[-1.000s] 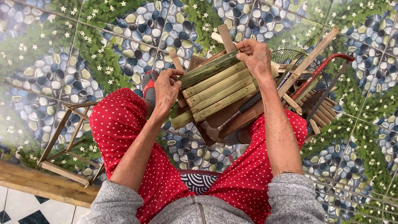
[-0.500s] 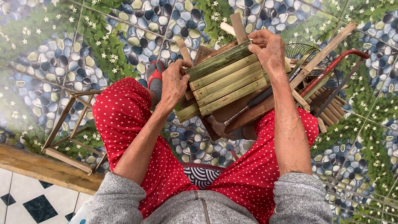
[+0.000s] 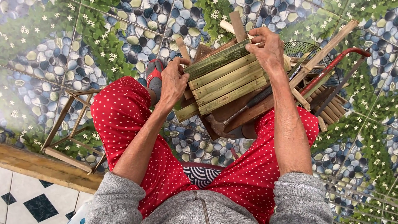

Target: The person assembles a small bamboo structure by hand, arranging split bamboo strips on a wooden board and securing them with a hammer and nails. They repeatedly adjust the strips and hammer nails to fasten the pieces together.

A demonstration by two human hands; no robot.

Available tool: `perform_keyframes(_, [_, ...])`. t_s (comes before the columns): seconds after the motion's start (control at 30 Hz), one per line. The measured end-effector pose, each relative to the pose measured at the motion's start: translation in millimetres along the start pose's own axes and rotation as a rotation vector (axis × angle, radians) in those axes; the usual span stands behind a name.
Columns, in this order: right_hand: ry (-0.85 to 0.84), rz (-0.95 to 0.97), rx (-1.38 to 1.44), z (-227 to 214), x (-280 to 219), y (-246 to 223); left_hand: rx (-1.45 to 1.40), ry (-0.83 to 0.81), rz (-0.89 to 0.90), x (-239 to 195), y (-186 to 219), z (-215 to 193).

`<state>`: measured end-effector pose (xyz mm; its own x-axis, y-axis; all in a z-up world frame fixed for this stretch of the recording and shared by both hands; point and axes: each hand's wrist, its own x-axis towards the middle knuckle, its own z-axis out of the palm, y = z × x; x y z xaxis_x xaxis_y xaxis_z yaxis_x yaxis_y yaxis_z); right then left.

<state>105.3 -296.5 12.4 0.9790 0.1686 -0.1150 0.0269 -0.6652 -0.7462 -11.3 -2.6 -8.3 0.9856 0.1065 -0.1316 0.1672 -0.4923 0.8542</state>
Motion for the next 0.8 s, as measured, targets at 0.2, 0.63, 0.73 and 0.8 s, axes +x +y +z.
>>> perform_keyframes(0.2, [0.005, -0.083, 0.013, 5.3, 3.6, 14.3, -0.02, -0.035, -0.045, -0.9, 6.0, -2.5])
perform_keyframes(0.63, [0.026, -0.075, 0.339, -25.0, -4.2, -9.5, -0.068, 0.153, 0.125, 2.5, 38.1, -11.7])
perform_keyframes(0.73, [-0.018, 0.034, 0.483, -34.0, -5.3, -0.2, -0.275, 0.087, 0.226, 2.0, 41.7, -9.9])
perform_keyframes(0.8, [0.038, 0.118, 0.805, -41.8, -5.4, 23.4, -0.331, 0.051, 0.226, 3.8, 51.0, -4.6])
